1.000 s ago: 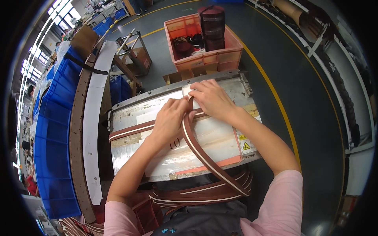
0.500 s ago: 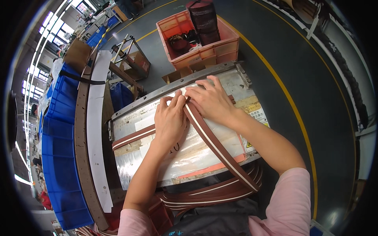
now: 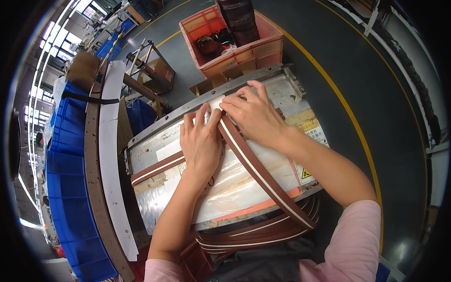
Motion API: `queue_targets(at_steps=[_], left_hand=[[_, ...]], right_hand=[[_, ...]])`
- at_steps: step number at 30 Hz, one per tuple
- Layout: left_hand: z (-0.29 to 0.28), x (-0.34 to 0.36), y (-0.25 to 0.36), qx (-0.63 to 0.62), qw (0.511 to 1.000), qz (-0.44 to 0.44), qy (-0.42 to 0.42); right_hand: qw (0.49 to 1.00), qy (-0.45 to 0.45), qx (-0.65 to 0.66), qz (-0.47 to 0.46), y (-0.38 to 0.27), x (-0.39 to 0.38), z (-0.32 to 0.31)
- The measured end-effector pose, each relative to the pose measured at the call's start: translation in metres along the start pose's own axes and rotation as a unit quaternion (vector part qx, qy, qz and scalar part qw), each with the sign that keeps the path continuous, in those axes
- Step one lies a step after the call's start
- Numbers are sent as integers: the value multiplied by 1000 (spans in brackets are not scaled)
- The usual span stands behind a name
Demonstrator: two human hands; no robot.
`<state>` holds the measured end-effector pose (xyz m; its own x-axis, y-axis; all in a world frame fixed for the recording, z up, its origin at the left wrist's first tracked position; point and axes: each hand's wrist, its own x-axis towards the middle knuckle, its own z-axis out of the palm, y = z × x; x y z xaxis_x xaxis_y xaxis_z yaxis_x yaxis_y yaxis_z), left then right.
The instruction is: Applying adhesive lining and folding leather strips at a workshop station.
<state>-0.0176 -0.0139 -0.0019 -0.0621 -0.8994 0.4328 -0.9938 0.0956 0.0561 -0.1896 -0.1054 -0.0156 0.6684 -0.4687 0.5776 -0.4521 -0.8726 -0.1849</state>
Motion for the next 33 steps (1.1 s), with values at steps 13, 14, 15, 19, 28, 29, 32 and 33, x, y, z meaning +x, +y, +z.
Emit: queue_targets(at_steps=[13, 14, 15, 19, 28, 29, 32, 33], left_hand=[[2, -6, 1, -20, 1000, 17, 5], [1, -5, 2, -18, 1000, 12, 0], [0, -4, 3, -20, 1000, 12, -2], [1, -4, 1, -30, 999, 11, -11], [-2, -4, 1, -45, 999, 5, -13], [-4, -4, 2, -52, 998, 4, -23], [-2, -5, 2, -45, 999, 2, -16], [-1, -5, 2, -45, 999, 3, -17]], right_hand=[[1000, 9, -2, 4, -5, 2, 1], [1000, -1, 4, 5, -4, 1, 2], [1000, -11, 10, 6, -3, 0, 3], [1000, -6, 13, 11, -6, 1, -4], [1000, -3, -2, 11, -6, 0, -3], [1000, -8, -1, 13, -6, 1, -6], [1000, -10, -7, 12, -6, 2, -7], [1000, -6, -15, 9, -6, 2, -7]])
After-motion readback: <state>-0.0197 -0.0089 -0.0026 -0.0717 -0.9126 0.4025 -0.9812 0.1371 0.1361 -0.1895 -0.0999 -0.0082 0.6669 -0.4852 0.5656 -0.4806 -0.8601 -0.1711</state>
